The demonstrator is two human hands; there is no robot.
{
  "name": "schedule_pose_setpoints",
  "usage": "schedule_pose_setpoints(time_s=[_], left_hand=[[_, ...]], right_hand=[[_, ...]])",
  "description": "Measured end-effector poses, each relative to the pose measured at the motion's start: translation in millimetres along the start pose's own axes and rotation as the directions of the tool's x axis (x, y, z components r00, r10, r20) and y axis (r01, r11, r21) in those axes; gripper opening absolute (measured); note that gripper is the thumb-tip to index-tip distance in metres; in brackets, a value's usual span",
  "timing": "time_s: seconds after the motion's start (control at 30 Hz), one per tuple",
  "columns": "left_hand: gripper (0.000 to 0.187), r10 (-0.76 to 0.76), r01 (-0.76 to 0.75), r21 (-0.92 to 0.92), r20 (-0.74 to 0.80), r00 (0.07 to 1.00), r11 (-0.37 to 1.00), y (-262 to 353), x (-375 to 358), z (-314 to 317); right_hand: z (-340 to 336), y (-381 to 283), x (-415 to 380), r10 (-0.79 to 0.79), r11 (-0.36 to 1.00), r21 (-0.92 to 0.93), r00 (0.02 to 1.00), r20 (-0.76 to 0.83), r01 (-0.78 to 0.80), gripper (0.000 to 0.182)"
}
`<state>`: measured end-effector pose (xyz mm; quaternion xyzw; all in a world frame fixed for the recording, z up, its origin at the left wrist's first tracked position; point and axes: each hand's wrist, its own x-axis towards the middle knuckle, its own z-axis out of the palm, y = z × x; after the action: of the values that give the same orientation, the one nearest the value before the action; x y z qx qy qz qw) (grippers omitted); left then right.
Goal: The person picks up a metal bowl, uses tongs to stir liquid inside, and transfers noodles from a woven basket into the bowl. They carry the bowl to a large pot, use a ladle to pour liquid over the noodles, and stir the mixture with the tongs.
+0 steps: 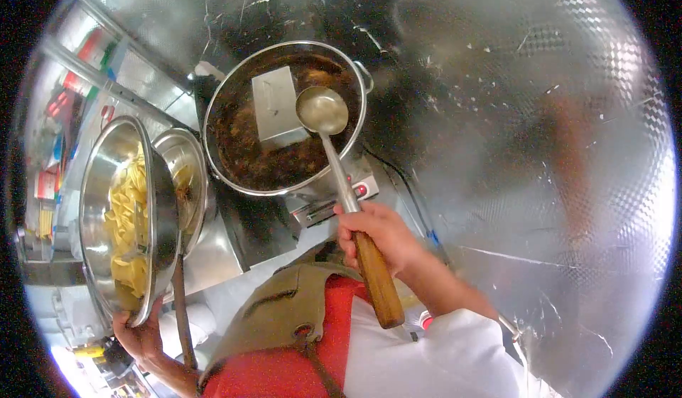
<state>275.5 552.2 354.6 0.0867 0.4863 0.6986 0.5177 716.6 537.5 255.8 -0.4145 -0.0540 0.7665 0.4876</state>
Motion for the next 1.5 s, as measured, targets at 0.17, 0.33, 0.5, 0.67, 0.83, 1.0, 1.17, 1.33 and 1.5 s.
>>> schedule_pose_setpoints(time_s=[0.17, 0.33, 0.5, 0.67, 0.83, 1.0, 1.17, 1.33, 1.5], left_hand=[[0.068, -0.039, 0.040, -0.015, 0.025, 0.999, 0.999, -7.3, -9.7, 11.9], [0.070, -0.041, 0.042, -0.045, 0.012, 0.999, 0.998, -12.6, -8.3, 8.4], [0.070, -0.020, 0.020, -0.016, 0.008, 1.000, 1.000, -17.5, -6.6, 2.4], [0.066, -0.006, 0.006, 0.102, 0.001, 1.000, 0.995, -21.4, -9.5, -0.5], [0.064, 0.020, -0.012, 0.133, -0.056, 0.998, 0.991, -23.6, -10.6, 0.5], [0.062, -0.018, 0.023, 0.110, -0.039, 0.999, 0.994, -23.3, -7.3, -7.5], [0.062, -0.057, 0.062, 0.112, -0.049, 0.997, 0.992, -24.9, -7.9, -5.5], [0.062, -0.076, 0.081, 0.119, -0.044, 0.996, 0.990, -26.5, -5.1, -9.0], [0.062, -0.088, 0.090, 0.090, -0.025, 0.996, 0.992, -27.5, -0.1, -18.7]], right_hand=[[-2.9, -1.3, 2.9, -0.027, 0.994, -0.102, 0.999, -0.039, 0.023, 0.025], [-8.3, -4.4, 11.6, -0.021, 0.995, -0.098, 0.999, -0.041, 0.017, 0.026], [-8.6, -9.4, 14.0, -0.025, 0.996, -0.091, 0.998, -0.055, 0.020, 0.028], [-3.2, -12.5, 16.6, -0.010, 0.995, -0.100, 0.996, -0.092, 0.001, 0.030], [0.5, -14.3, 17.0, -0.005, 0.996, -0.092, 0.994, -0.110, -0.005, 0.031], [-3.6, -13.8, 19.1, 0.002, 0.996, -0.089, 0.997, -0.078, -0.009, 0.028], [-2.5, -14.9, 18.3, 0.005, 0.997, -0.081, 0.996, -0.087, -0.012, 0.028], [1.6, -15.8, 16.0, -0.001, 0.997, -0.076, 0.993, -0.115, -0.008, 0.030], [1.3, -15.7, 15.4, -0.001, 0.998, -0.070, 0.994, -0.111, -0.006, 0.030]])
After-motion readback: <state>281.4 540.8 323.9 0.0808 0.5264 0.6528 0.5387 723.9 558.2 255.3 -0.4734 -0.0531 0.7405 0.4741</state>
